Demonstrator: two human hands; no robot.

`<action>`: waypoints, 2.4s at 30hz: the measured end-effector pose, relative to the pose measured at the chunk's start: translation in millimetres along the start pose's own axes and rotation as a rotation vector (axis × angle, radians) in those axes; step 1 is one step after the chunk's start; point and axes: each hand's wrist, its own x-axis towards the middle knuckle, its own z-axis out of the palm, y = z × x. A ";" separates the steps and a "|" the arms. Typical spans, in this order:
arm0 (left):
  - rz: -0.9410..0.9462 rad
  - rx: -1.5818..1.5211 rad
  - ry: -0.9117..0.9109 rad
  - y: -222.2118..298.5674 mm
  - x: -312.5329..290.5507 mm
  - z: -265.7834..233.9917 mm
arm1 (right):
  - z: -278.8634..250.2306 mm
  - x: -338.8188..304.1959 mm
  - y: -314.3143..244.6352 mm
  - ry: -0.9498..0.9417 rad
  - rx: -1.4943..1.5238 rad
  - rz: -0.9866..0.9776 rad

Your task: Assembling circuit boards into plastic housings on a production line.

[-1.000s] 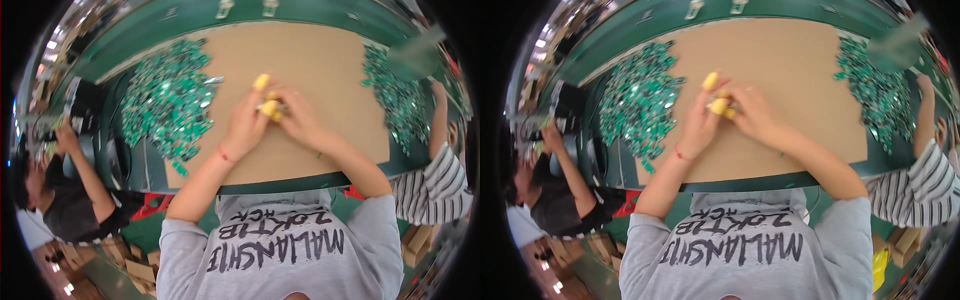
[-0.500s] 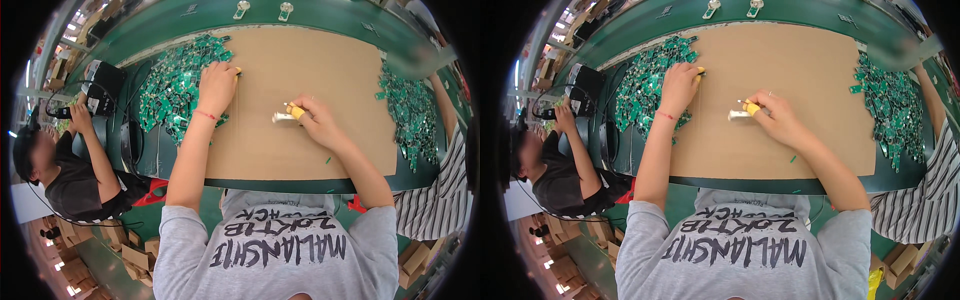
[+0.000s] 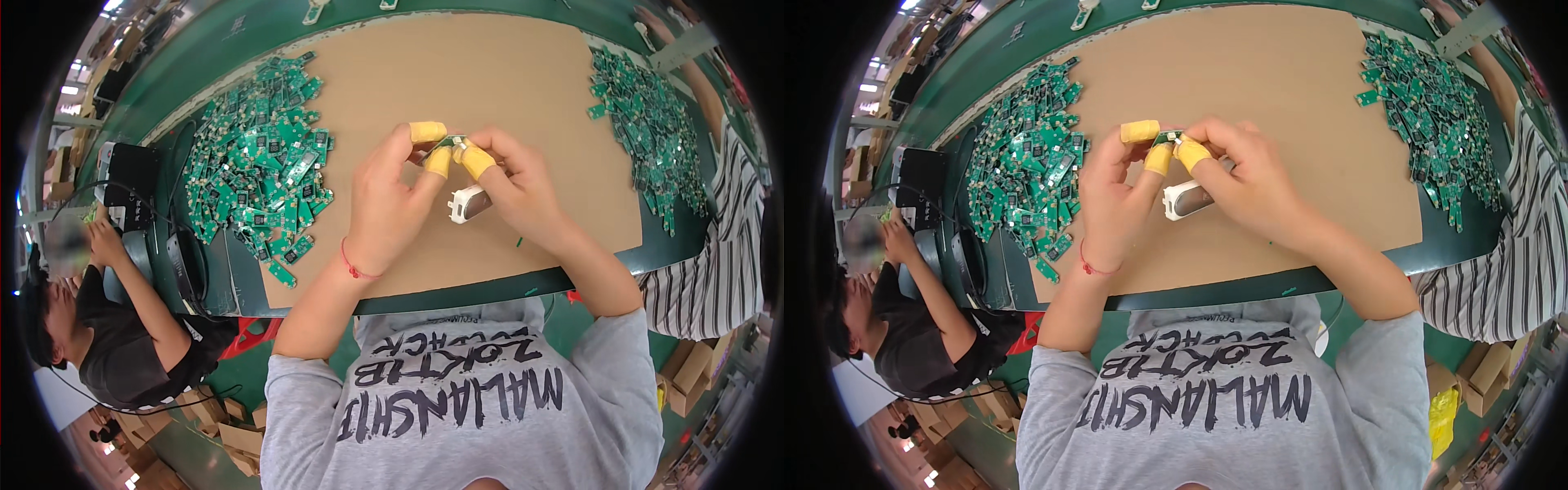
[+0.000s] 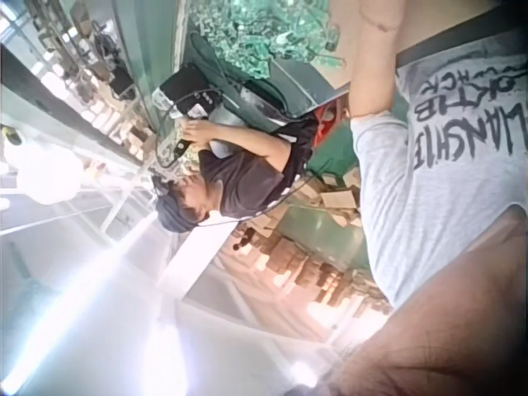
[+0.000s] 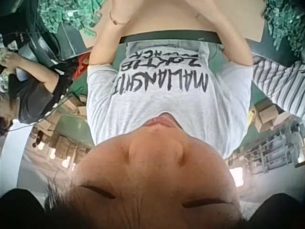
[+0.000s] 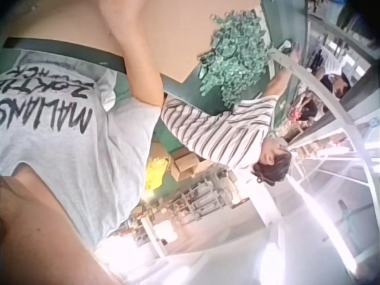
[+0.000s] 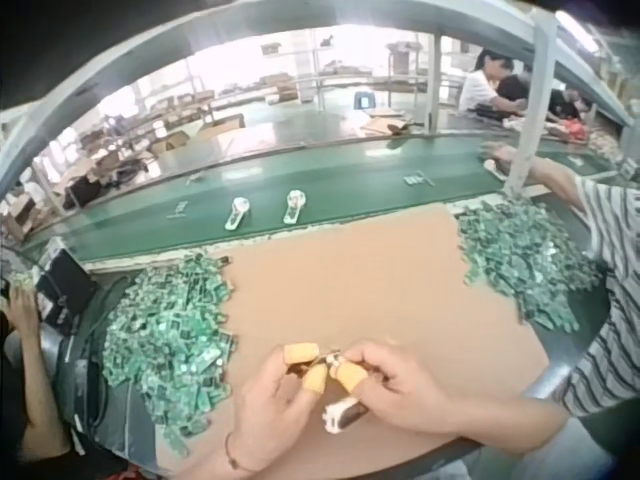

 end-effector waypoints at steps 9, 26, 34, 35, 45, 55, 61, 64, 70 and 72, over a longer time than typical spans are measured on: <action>0.193 0.281 0.038 6.0 -6.4 -0.9 | -0.2 -4.2 -17.3 -0.039 0.110 0.166; 0.445 0.329 0.158 -2.6 -6.1 2.9 | -0.2 -2.7 -1.5 -0.265 0.701 0.270; 0.382 0.329 0.143 3.0 -7.9 4.3 | 0.7 -2.9 0.9 -0.289 0.814 0.297; 0.361 0.328 0.130 2.0 -10.0 3.1 | 1.6 -3.1 0.5 -0.299 0.833 0.297; 0.197 0.138 0.045 0.3 -4.3 0.3 | -0.5 3.6 -1.7 -0.077 -0.145 -0.225; -1.022 -1.198 -0.317 -4.2 -8.2 4.1 | 5.5 3.2 0.8 0.180 -0.694 -0.817; -0.931 -1.185 -0.277 -17.2 -7.6 8.8 | -3.8 11.1 8.2 0.201 -0.827 -0.892; -0.880 -1.303 -0.348 -23.5 -6.9 4.0 | -5.6 12.4 5.8 0.255 -0.836 -0.877; -0.774 -1.370 -0.287 -22.4 -7.5 3.0 | -15.1 17.8 11.5 0.283 -0.863 -0.895; -0.759 -1.310 -0.248 -18.2 -7.3 4.7 | -18.0 18.7 12.8 0.281 -0.859 -0.880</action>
